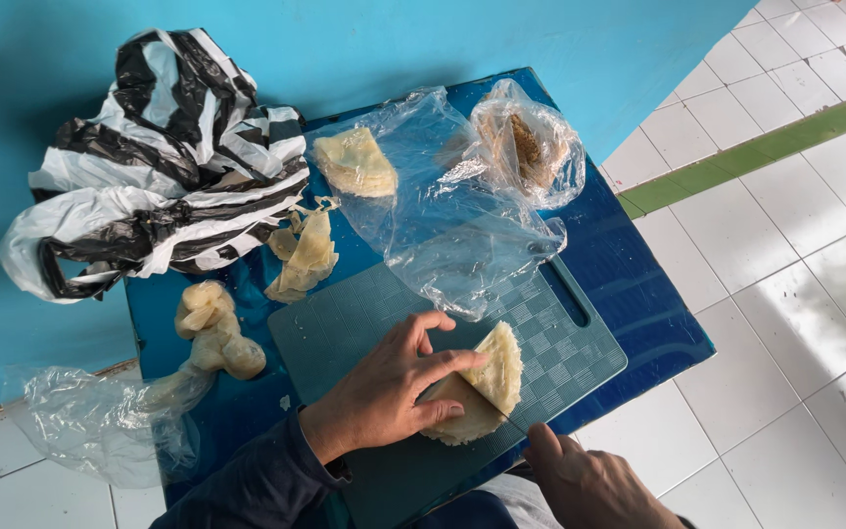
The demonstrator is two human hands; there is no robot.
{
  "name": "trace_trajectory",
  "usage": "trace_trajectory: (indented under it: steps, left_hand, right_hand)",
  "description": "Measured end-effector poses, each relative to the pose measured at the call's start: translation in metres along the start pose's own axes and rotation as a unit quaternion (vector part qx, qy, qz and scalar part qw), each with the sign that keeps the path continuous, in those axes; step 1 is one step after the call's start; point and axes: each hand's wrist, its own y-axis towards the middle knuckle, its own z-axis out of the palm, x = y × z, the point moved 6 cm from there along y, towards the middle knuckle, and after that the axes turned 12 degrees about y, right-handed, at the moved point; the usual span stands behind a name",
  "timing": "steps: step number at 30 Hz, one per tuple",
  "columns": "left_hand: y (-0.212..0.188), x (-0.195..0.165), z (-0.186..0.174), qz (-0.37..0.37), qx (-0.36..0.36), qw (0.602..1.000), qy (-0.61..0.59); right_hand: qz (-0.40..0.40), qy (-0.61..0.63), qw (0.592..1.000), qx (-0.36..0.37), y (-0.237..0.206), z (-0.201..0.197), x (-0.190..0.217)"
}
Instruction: The person cuts a piece of dough into wedges with a knife on a cutting board, wraps dough pieces in a plastic bag and a striped cloth, then peels apart the thin layers of a round stacked dough sheet by hand, separating one layer from the stack and setting it on the board.
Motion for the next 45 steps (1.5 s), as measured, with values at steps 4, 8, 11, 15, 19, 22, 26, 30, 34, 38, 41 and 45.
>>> trace_trajectory:
  steps: [4, 8, 11, 15, 19, 22, 26, 30, 34, 38, 41, 45]
  left_hand:
    - [0.004, -0.002, 0.001, 0.044, -0.019, 0.994, 0.103]
    - [0.005, 0.004, 0.003, 0.023, 0.001, 0.994, 0.106]
    - [0.006, 0.005, 0.004, 0.018, -0.004, 0.993, 0.114]
    - [0.008, 0.006, 0.006, 0.022, 0.000, 0.993, 0.112]
    - [0.009, 0.008, 0.008, 0.022, 0.012, 0.993, 0.114]
    - [0.009, 0.010, 0.011, 0.013, 0.023, 0.994, 0.109]
    - [0.009, 0.008, 0.011, 0.017, 0.019, 0.994, 0.108]
    - [0.008, 0.002, 0.007, 0.022, 0.008, 0.993, 0.116]
    - [0.009, 0.000, 0.001, 0.018, -0.005, 0.990, 0.142]
    - [0.011, 0.001, 0.000, 0.004, 0.002, 0.989, 0.147]
    - [0.013, 0.003, 0.001, 0.002, 0.012, 0.991, 0.133]
    - [0.012, 0.003, 0.005, 0.009, 0.027, 0.991, 0.132]
  right_hand:
    - [0.056, 0.010, 0.994, 0.095, -0.007, -0.016, 0.012]
    - [-0.035, 0.095, 0.992, 0.076, -0.022, -0.040, 0.041]
    - [-0.013, 0.045, 0.992, 0.117, -0.029, -0.051, 0.046]
    - [0.010, 0.051, 0.986, 0.161, -0.027, -0.052, 0.050]
    - [-0.133, 0.188, 0.966, 0.120, -0.020, -0.051, 0.063]
    - [0.030, 0.032, 0.989, 0.144, -0.015, -0.037, 0.035]
    - [0.009, 0.053, 0.991, 0.119, -0.006, -0.035, 0.037]
    - [-0.018, 0.064, 0.994, 0.092, -0.006, -0.036, 0.043]
    - [-0.040, 0.035, 0.996, 0.071, -0.007, -0.032, 0.043]
    - [-0.082, 0.077, 0.991, 0.069, -0.019, -0.035, 0.035]
    - [-0.031, 0.028, 0.994, 0.100, -0.025, -0.035, 0.025]
    - [-0.042, 0.056, 0.992, 0.101, -0.029, -0.040, 0.034]
